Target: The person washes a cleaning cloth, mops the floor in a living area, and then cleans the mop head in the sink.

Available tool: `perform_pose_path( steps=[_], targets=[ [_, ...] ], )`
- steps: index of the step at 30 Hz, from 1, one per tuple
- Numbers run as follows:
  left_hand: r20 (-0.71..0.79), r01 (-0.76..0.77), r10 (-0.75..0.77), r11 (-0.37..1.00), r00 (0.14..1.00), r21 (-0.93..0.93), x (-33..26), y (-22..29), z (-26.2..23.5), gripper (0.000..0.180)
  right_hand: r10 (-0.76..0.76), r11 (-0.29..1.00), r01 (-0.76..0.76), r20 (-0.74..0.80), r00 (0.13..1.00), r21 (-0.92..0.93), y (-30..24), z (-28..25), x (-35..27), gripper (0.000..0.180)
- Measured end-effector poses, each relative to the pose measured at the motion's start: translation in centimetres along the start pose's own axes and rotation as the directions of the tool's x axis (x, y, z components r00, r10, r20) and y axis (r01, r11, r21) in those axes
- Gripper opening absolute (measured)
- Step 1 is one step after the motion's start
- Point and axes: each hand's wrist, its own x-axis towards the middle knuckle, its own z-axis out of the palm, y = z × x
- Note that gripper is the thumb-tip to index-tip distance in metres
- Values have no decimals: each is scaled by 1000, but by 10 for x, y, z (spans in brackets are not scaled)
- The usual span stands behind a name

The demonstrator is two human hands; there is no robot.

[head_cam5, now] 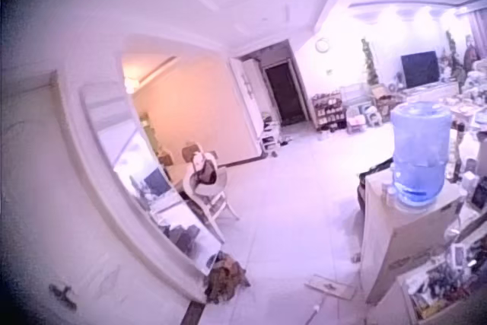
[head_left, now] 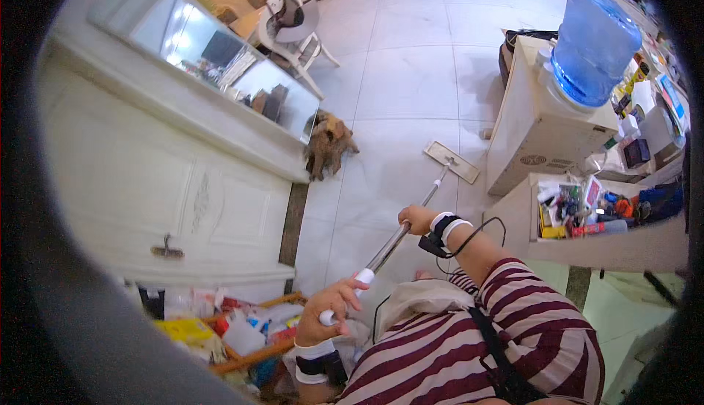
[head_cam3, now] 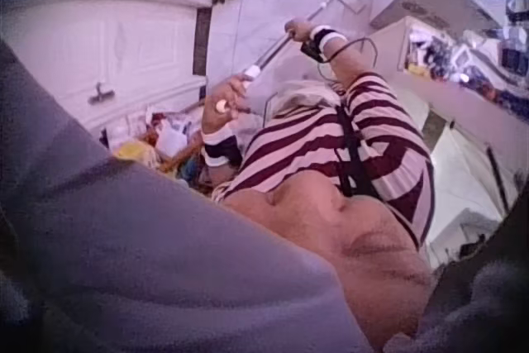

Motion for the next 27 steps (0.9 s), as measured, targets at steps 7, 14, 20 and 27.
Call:
perform_pose_path(
  steps=[7,14,20,27],
  targets=[
    [163,-1,-8,998,987,55,156,-2,-50,33,100,995,-88,-300,949,53,69,-99,54,17],
    [68,-8,5,998,998,57,275,-20,-107,34,131,987,-86,-373,919,136,137,-202,126,14],
    [-62,3,-1,999,998,37,375,-35,-133,39,135,991,-134,-279,951,22,196,-275,168,12],
    [-146,-49,63,994,987,97,510,-74,-197,31,506,809,-581,-399,765,-89,228,-359,223,31]
  ],
)
